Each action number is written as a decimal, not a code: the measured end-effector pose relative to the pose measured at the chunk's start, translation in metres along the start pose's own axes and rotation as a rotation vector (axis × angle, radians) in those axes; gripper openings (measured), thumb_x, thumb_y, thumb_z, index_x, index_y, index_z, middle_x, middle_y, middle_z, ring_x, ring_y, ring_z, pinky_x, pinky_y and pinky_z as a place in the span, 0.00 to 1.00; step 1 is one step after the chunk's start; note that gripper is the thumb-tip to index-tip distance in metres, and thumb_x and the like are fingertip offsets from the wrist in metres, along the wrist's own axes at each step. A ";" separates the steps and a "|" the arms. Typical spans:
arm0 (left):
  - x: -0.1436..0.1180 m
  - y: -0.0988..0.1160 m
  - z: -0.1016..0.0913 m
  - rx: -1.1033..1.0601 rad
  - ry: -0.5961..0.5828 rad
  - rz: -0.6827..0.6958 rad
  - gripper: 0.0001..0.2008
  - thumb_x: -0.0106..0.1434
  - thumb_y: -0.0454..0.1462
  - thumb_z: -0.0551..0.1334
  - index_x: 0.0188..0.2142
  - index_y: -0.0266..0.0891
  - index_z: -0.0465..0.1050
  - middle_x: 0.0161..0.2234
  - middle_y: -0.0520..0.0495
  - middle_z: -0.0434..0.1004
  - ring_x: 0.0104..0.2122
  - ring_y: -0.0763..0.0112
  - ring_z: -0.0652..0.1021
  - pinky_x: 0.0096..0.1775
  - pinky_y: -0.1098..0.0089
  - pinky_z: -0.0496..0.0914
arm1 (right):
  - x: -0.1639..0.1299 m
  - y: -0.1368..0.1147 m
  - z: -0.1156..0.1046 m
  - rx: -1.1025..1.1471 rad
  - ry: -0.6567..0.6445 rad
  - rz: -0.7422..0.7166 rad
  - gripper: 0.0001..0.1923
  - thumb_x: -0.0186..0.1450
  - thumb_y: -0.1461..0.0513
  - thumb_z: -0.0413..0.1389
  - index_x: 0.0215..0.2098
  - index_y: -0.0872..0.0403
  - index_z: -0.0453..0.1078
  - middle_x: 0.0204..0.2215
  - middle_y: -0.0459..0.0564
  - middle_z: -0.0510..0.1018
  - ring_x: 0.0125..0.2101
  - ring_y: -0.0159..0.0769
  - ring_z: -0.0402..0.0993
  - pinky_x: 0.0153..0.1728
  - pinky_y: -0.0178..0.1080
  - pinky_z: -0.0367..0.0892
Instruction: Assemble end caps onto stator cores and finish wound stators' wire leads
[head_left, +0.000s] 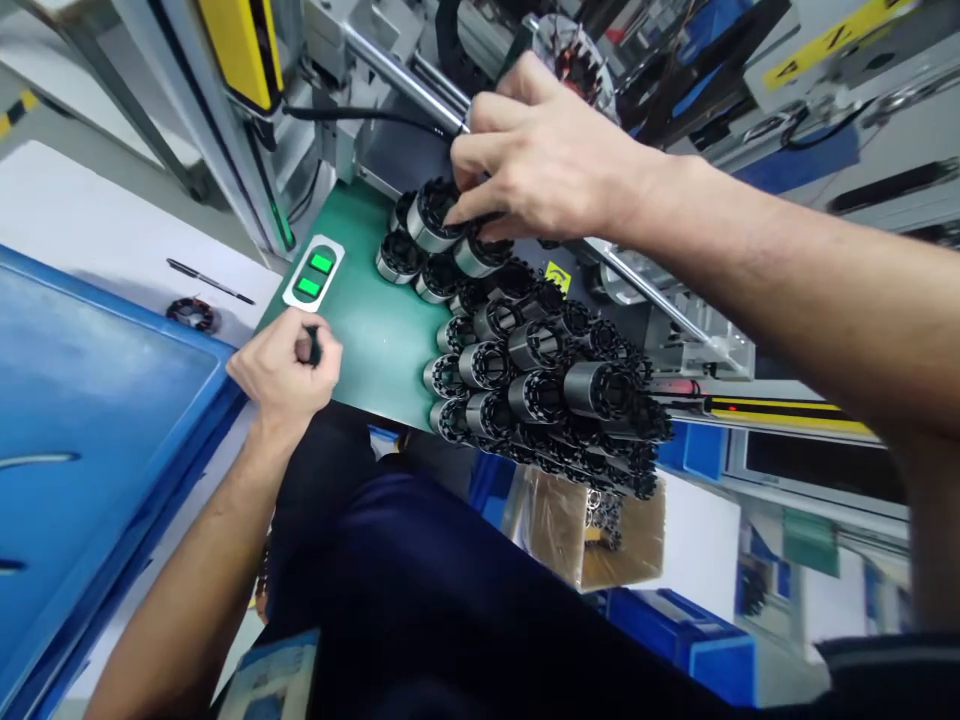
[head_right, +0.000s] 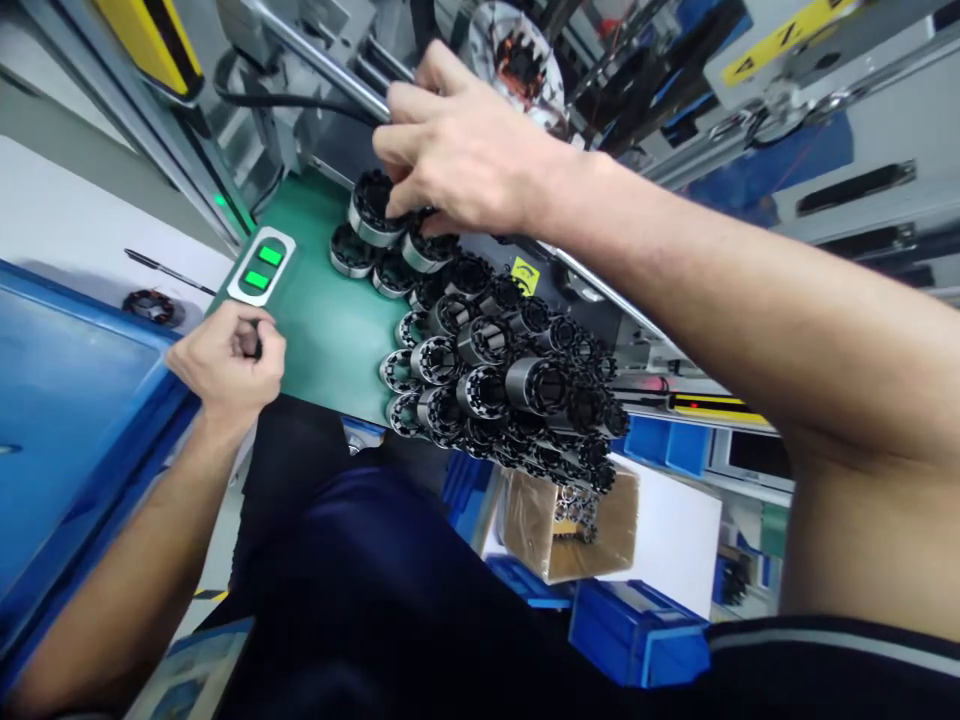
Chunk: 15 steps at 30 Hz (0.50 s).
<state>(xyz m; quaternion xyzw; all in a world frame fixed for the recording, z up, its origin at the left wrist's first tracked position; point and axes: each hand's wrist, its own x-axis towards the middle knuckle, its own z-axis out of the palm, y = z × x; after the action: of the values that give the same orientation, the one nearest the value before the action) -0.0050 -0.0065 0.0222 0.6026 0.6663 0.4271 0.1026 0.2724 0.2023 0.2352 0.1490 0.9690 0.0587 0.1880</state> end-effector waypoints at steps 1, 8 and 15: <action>0.000 0.001 -0.001 0.007 -0.006 -0.004 0.03 0.66 0.37 0.67 0.34 0.45 0.77 0.23 0.53 0.63 0.25 0.66 0.68 0.35 0.61 0.59 | 0.003 0.000 0.004 -0.005 -0.031 -0.004 0.27 0.83 0.47 0.53 0.57 0.57 0.87 0.61 0.54 0.89 0.69 0.62 0.71 0.63 0.75 0.60; 0.002 0.007 -0.006 0.033 -0.065 -0.059 0.04 0.69 0.38 0.65 0.35 0.47 0.76 0.24 0.52 0.65 0.26 0.64 0.70 0.38 0.58 0.65 | 0.008 0.000 0.019 0.040 -0.088 -0.022 0.19 0.78 0.55 0.67 0.59 0.61 0.84 0.66 0.55 0.86 0.75 0.54 0.62 0.68 0.77 0.55; 0.001 0.004 -0.006 0.057 -0.082 -0.055 0.04 0.69 0.39 0.64 0.36 0.47 0.75 0.23 0.53 0.66 0.25 0.67 0.68 0.37 0.59 0.66 | 0.003 0.012 0.033 0.122 -0.044 -0.049 0.35 0.78 0.46 0.49 0.63 0.64 0.81 0.69 0.57 0.82 0.73 0.51 0.60 0.65 0.78 0.51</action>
<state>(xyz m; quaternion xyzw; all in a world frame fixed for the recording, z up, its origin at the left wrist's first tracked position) -0.0068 -0.0084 0.0289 0.6036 0.6897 0.3801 0.1243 0.2853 0.2164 0.2054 0.1377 0.9698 -0.0083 0.2011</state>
